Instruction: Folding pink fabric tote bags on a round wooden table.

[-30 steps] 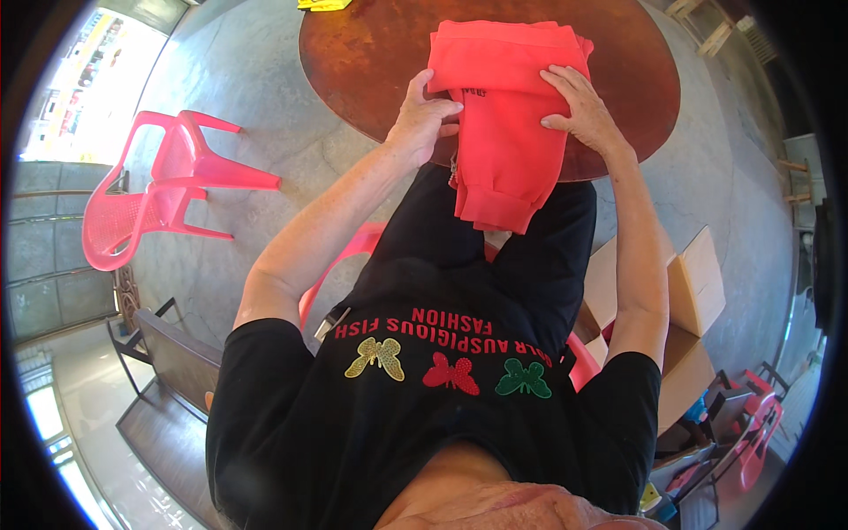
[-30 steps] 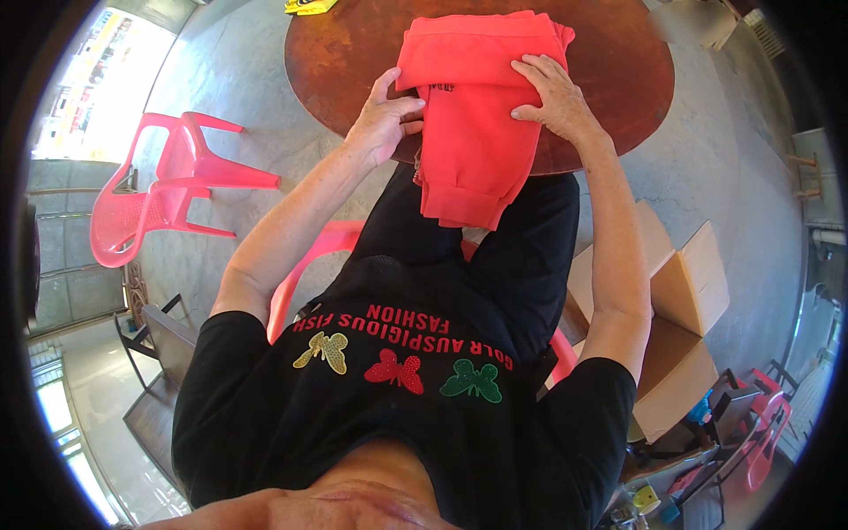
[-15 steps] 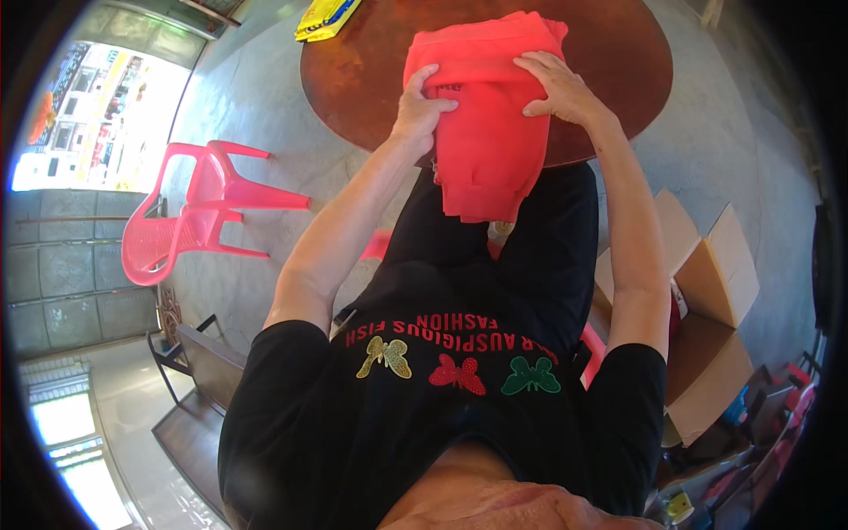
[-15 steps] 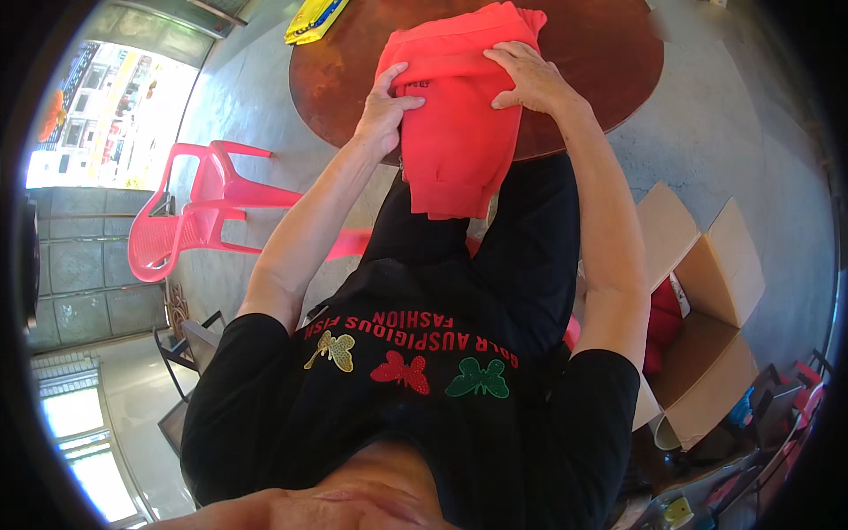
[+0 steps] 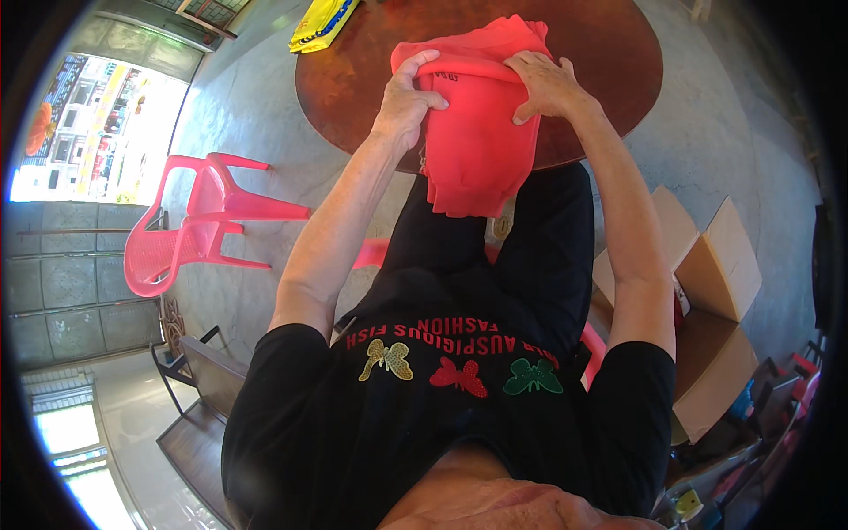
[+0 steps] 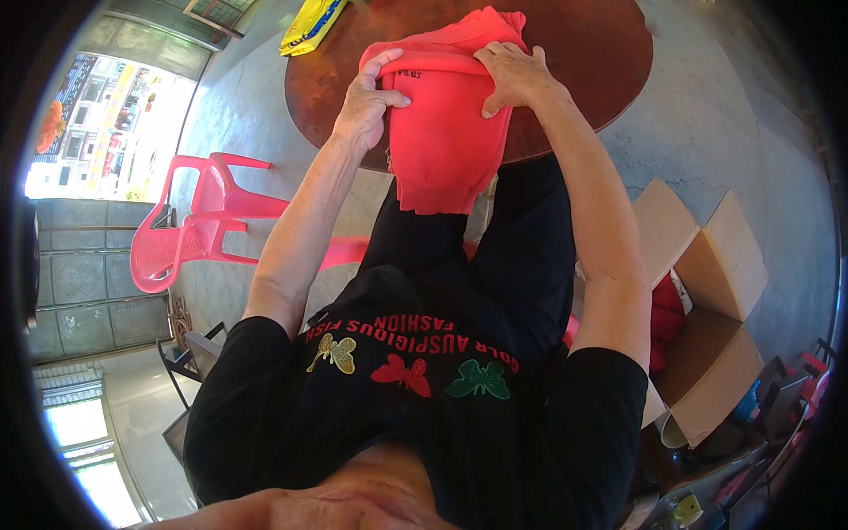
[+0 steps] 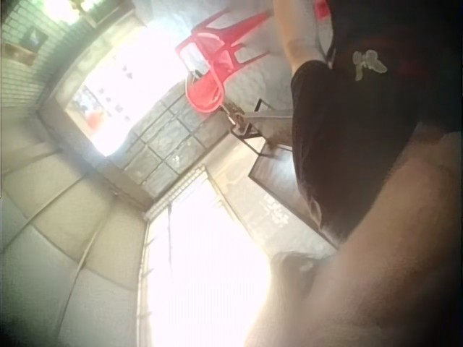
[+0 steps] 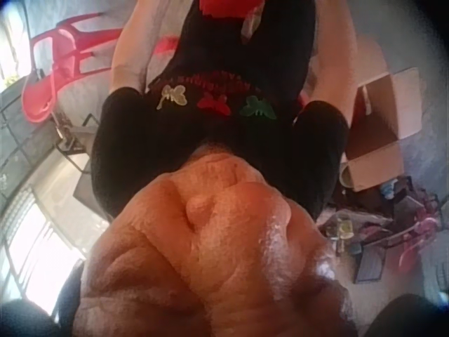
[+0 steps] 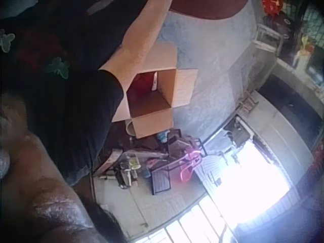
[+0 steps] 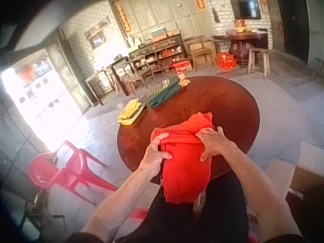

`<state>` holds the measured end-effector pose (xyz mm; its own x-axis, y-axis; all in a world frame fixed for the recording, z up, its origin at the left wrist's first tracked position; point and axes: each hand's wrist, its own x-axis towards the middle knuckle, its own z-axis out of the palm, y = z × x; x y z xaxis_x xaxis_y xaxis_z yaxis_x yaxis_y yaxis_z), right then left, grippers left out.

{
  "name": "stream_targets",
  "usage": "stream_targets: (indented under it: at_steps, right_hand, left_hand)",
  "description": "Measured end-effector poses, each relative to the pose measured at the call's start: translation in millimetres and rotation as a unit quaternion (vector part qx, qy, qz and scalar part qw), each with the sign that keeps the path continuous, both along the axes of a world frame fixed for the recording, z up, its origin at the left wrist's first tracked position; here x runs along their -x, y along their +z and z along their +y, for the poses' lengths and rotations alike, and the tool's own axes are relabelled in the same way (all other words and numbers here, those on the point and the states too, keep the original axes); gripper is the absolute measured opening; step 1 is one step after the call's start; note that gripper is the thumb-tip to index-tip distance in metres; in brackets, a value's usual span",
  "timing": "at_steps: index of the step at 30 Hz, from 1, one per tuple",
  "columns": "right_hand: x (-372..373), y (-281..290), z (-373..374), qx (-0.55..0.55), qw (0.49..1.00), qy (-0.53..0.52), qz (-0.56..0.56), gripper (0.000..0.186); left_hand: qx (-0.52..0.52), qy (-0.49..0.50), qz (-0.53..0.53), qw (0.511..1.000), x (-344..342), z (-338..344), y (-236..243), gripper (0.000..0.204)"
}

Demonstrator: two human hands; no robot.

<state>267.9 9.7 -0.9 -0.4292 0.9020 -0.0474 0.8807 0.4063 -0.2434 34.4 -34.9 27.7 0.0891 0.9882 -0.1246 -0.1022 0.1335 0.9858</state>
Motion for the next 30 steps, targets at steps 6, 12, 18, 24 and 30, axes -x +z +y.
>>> stream_targets:
  at_steps: [6, 12, 18, 24, 30]
  right_hand:
    - [12, -6, 7, -0.04, 0.999, 0.012, -0.002, 0.077]
    - [10, 12, 6, -0.139, 0.989, 0.045, 0.039, 0.051]
    - [12, 142, -33, -0.154, 0.982, 0.031, 0.104, 0.045]
    - [23, 206, -49, -0.069, 0.986, 0.098, 0.117, 0.045]
    - [27, 194, -45, 0.245, 0.912, 0.162, 0.285, 0.058]
  left_hand:
    - [-0.042, -0.011, 0.011, 0.999, 3, -2, 6, 0.077]
    - [-0.078, 0.022, 0.013, 0.997, 12, -10, 21, 0.077]
    - [-0.229, 0.044, 0.129, 0.964, 49, -15, 79, 0.074]
    - [-0.458, 0.057, 0.579, 0.673, 58, -42, 145, 0.103]
    - [-0.278, -0.263, 0.412, 0.827, 88, 2, 138, 0.074]
